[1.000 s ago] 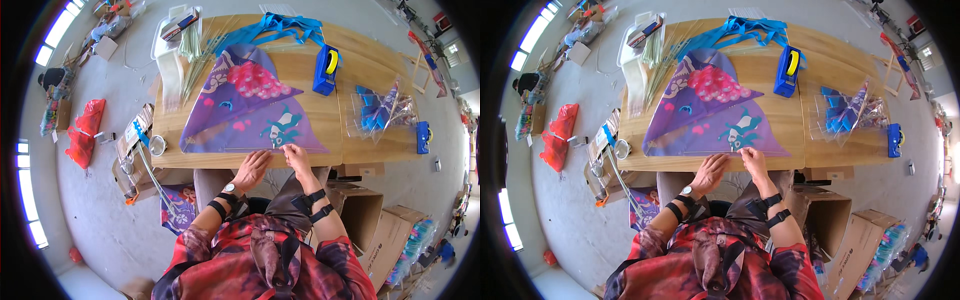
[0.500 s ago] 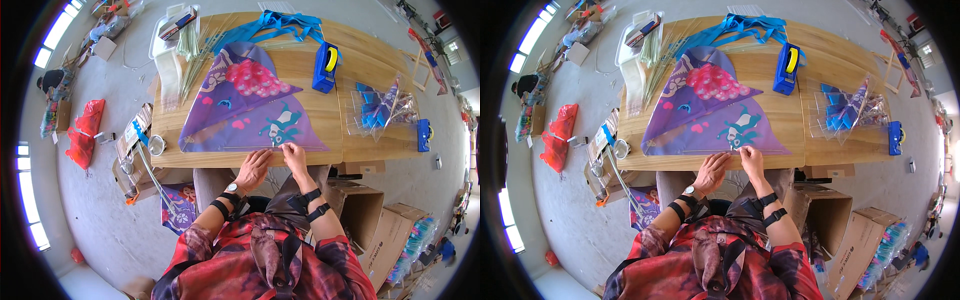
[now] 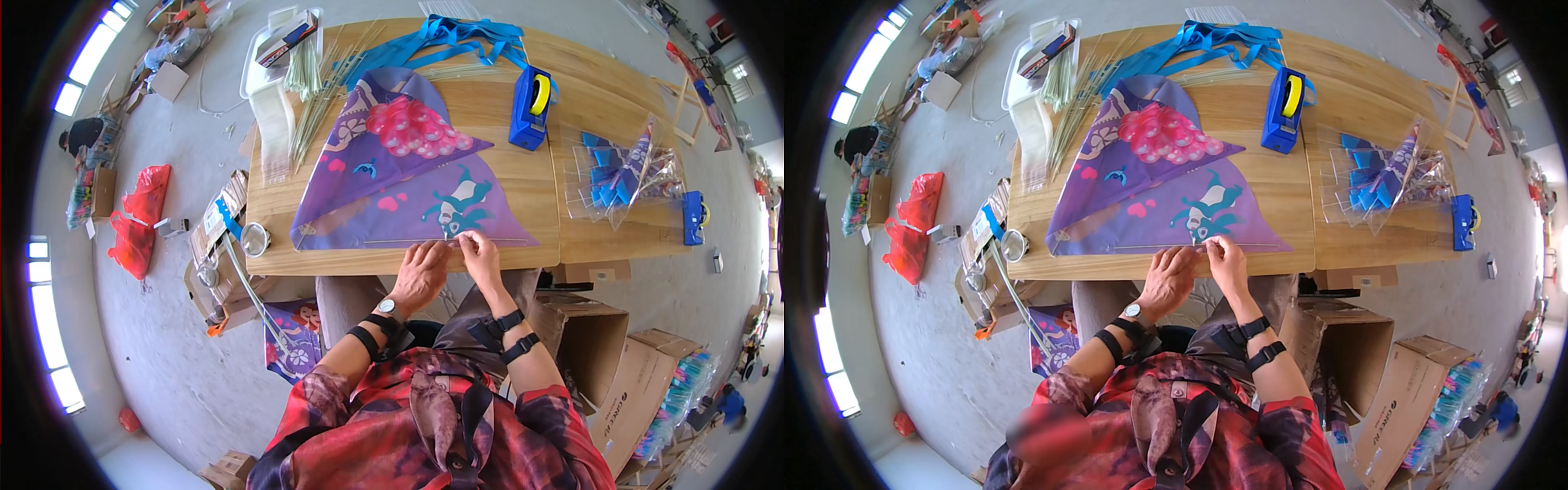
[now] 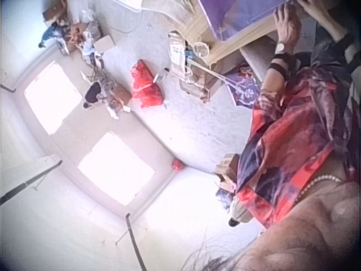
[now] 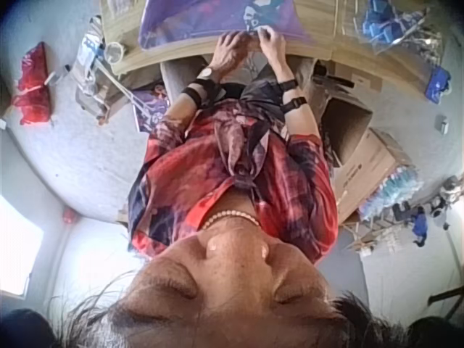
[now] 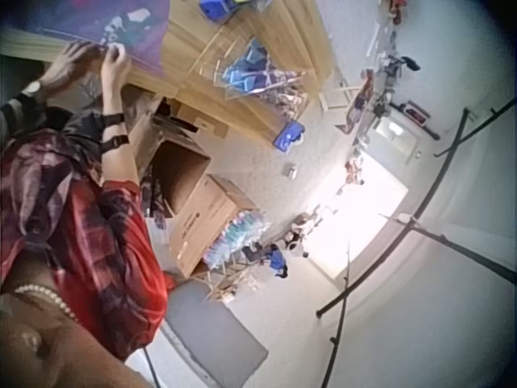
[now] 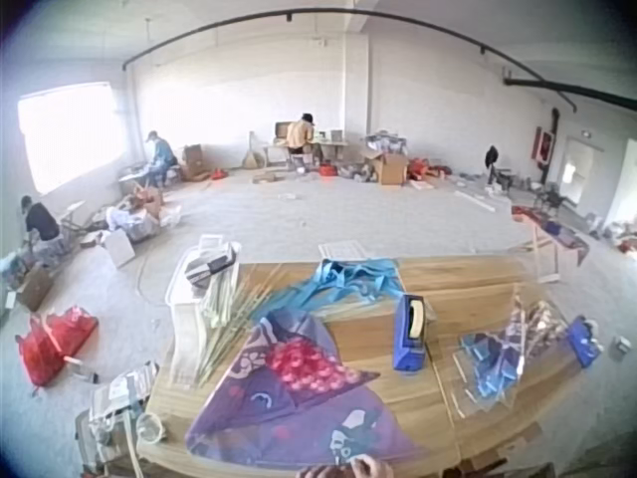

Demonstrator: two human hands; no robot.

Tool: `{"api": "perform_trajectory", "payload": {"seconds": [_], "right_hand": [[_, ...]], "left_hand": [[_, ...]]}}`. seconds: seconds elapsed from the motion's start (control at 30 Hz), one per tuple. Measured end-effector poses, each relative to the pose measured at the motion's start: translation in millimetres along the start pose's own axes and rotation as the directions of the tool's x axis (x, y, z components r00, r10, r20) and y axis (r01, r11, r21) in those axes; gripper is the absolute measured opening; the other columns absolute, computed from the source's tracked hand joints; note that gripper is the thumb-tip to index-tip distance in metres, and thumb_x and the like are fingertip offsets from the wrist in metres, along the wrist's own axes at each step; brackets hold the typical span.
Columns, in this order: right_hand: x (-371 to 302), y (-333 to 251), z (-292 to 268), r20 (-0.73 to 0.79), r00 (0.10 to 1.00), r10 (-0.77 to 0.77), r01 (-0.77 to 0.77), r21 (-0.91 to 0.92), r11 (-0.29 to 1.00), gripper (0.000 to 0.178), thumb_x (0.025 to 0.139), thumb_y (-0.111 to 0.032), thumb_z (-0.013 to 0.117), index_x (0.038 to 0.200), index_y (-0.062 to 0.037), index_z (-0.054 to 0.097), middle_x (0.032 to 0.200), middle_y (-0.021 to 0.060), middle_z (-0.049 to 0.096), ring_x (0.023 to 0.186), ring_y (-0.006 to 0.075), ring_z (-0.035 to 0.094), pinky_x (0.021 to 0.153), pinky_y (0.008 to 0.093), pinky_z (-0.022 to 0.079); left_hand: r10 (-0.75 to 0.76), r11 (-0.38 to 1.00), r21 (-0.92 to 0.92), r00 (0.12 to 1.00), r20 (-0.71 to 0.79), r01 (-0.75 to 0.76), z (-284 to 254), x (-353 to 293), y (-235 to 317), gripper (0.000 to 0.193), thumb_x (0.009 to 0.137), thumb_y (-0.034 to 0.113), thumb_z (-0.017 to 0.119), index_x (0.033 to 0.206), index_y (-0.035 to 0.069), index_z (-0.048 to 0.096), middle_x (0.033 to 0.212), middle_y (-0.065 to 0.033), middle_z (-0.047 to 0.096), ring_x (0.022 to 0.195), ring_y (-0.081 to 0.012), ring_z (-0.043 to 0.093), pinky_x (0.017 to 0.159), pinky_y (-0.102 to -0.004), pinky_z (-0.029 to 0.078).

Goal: The recorder is assembling a kite by attaching framing rods and taping the sail material at a workshop table.

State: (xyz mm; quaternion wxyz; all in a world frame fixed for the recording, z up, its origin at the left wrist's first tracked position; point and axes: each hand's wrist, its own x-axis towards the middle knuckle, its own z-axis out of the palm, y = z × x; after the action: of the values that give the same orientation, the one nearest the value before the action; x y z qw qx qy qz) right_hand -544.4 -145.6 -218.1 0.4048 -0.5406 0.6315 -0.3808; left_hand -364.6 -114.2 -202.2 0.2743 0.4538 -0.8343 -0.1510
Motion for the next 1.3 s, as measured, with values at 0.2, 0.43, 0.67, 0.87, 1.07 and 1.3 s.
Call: {"api": "perform_trajectory", "payload": {"seconds": [0.2, 0.43, 0.67, 0.87, 1.07, 1.3], "right_hand": [[0.2, -34.0, -16.0, -0.005, 0.99, -0.138, 0.123, -0.431, 0.894, 0.031, 0.094, -0.02, 0.073, 0.122, -0.0107, 0.064, 0.076, 0.0119, 0.066, 0.068, 0.032, 0.065, 0.061, 0.0428, 0.051], [26.2, -26.3, -8.4, 0.089, 0.957, -0.277, 0.275, -0.59, 0.76, 0.029, 0.083, -0.026, 0.083, 0.096, -0.0141, 0.06, 0.085, 0.0026, 0.063, 0.086, 0.0265, 0.062, 0.079, 0.0436, 0.041], [32.9, -21.2, -12.4, 0.098, 0.967, -0.234, 0.245, -0.597, 0.764, 0.026, 0.085, -0.024, 0.082, 0.095, -0.0138, 0.06, 0.086, 0.0027, 0.063, 0.088, 0.0271, 0.063, 0.078, 0.0437, 0.041], [85.8, -14.1, -55.9, -0.043, 0.937, -0.347, 0.319, -0.296, 0.9, 0.01, 0.096, -0.009, 0.066, 0.104, -0.007, 0.062, 0.095, 0.0117, 0.068, 0.093, 0.0313, 0.067, 0.08, 0.0423, 0.052], [224.2, -15.4, -129.0, -0.405, 0.856, -0.323, 0.255, -0.212, 0.943, 0.013, 0.101, -0.015, 0.065, 0.105, -0.0029, 0.064, 0.099, 0.0139, 0.07, 0.094, 0.0253, 0.069, 0.079, 0.0371, 0.054], [261.9, -40.6, -149.7, -0.245, 0.957, 0.154, -0.199, -0.17, 0.965, 0.019, 0.098, -0.019, 0.072, 0.098, 0.0, 0.071, 0.084, 0.0066, 0.071, 0.07, 0.0152, 0.067, 0.066, 0.034, 0.057]], "left_hand": [[-0.008, 0.999, 0.033, 1.0, -0.03, 0.009, -1.2, -4.5, 0.3, 0.057, 0.084, 0.01, 0.071, 0.139, 0.005, 0.058, 0.135, -0.0098, 0.054, 0.126, -0.0303, 0.053, 0.107, -0.0498, 0.042], [0.006, 0.999, -0.043, 1.0, -0.027, -0.007, -3.4, -1.3, -2.0, 0.055, 0.087, 0.011, 0.07, 0.141, 0.006, 0.057, 0.136, -0.0104, 0.053, 0.126, -0.0314, 0.052, 0.106, -0.05, 0.042], [-0.008, 1.0, -0.009, 1.0, 0.027, 0.008, -2.2, 8.0, -1.4, 0.055, 0.087, 0.014, 0.071, 0.14, 0.009, 0.058, 0.133, -0.0116, 0.055, 0.126, -0.0322, 0.052, 0.106, -0.0505, 0.041], [-0.083, 0.986, 0.139, 0.995, -0.048, 0.089, -37.8, -18.3, -47.5, 0.046, 0.09, 0.021, 0.069, 0.134, 0.009, 0.062, 0.13, -0.0129, 0.055, 0.125, -0.0337, 0.051, 0.106, -0.054, 0.038], [-0.188, 0.97, 0.125, 0.968, -0.164, 0.21, -45.3, -12.7, -55.7, 0.049, 0.09, 0.021, 0.069, 0.135, 0.006, 0.059, 0.129, -0.0159, 0.053, 0.122, -0.0368, 0.051, 0.107, -0.0537, 0.038], [-0.206, 0.962, 0.147, 0.963, -0.174, 0.232, -47.1, -14.6, -56.1, 0.048, 0.089, 0.02, 0.068, 0.134, 0.004, 0.059, 0.128, -0.0158, 0.054, 0.121, -0.036, 0.051, 0.106, -0.0529, 0.039]]}}
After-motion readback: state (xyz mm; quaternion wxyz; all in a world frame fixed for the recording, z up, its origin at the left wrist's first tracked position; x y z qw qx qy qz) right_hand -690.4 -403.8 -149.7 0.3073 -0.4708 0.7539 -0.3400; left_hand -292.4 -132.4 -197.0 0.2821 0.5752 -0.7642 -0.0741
